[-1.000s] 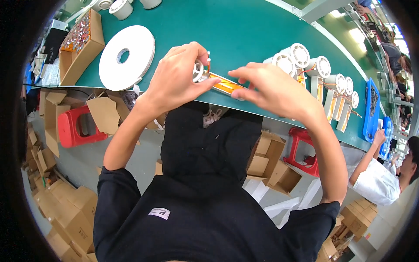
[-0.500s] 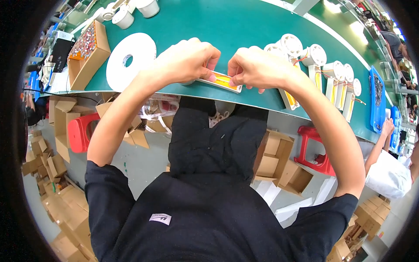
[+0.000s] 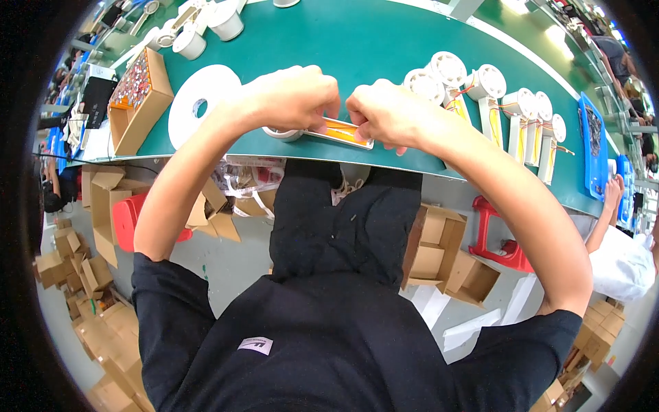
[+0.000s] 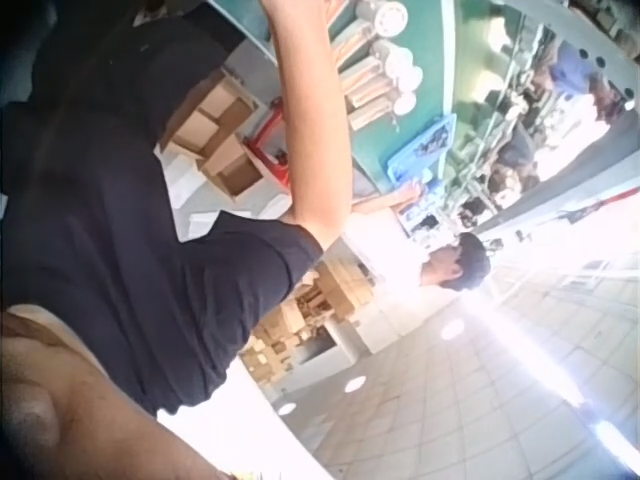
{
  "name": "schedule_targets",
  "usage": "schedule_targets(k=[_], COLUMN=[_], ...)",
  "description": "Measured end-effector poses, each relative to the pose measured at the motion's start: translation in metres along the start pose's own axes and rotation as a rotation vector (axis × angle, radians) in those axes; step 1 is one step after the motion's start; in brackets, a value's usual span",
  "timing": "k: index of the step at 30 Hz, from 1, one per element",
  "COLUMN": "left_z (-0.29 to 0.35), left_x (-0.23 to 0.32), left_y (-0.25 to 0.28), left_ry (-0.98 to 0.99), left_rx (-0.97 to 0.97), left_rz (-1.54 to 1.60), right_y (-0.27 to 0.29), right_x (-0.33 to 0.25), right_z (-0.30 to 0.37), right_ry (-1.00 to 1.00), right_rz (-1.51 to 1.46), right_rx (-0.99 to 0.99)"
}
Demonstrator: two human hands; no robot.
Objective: The person applies tape from a roll to batteries and installs the batteries into fan casings by hand.
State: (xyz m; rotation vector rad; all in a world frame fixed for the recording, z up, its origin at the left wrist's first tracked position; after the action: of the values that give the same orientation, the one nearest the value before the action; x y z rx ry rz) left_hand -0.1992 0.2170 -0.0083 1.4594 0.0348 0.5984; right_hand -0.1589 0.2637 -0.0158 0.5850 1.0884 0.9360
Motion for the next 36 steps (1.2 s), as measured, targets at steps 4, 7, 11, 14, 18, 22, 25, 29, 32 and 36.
schedule_targets(k=[4,7,11,14,18,22,25,29,32,36], left_z=[0.002,0.004,-0.003,0.002,0.000,-0.003,-0.007,0.001,0.001,-0.003], left_x=[0.003,0.011,0.002,0.003,0.008,0.013,0.003,-0.007,-0.007,-0.001], left_y=[0.004,0.008,0.002,0.005,0.010,0.011,0.000,-0.008,-0.005,-0.003], left_ry=[-0.033,-0.051,0.052,-0.023,0.010,-0.060,-0.034,-0.011,-0.023,-0.070], left_rx=[0.056,0.106,-0.030,0.085,0.068,0.110,-0.021,-0.095,-0.107,-0.059], left_rz=[-0.009,-0.052,-0.045,-0.046,-0.059,-0.136,-0.091,-0.033,0.031,-0.052], right_y=[-0.004,-0.003,-0.002,-0.004,-0.002,-0.003,0.005,0.036,0.033,0.009], right_x=[0.007,0.005,-0.002,-0.001,0.009,0.011,0.013,0.009,0.005,0.019], right_z=[-0.007,-0.010,-0.018,-0.018,-0.014,-0.018,-0.011,0.015,0.034,0.046], right_ry=[-0.006,-0.006,0.002,0.011,-0.058,-0.019,-0.009,0.003,0.209,0.201], right_rz=[-0.030,-0.060,0.045,0.018,-0.013,-0.029,-0.028,-0.098,0.055,0.022], right_rx=[-0.054,-0.110,-0.180,-0.172,-0.156,-0.133,-0.091,0.185,0.285,0.306])
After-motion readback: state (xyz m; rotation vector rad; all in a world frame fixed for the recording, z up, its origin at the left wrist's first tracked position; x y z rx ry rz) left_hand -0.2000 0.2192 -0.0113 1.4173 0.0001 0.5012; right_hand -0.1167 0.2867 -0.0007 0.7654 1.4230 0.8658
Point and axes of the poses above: each hand's wrist, its own z-axis away from the middle knuckle, its own y-axis out of the back of the hand, x = y × z, the point moved 10 cm from there along -z, towards the middle knuckle, and after that the axes turned 13 degrees about x, right-handed, at the moved point
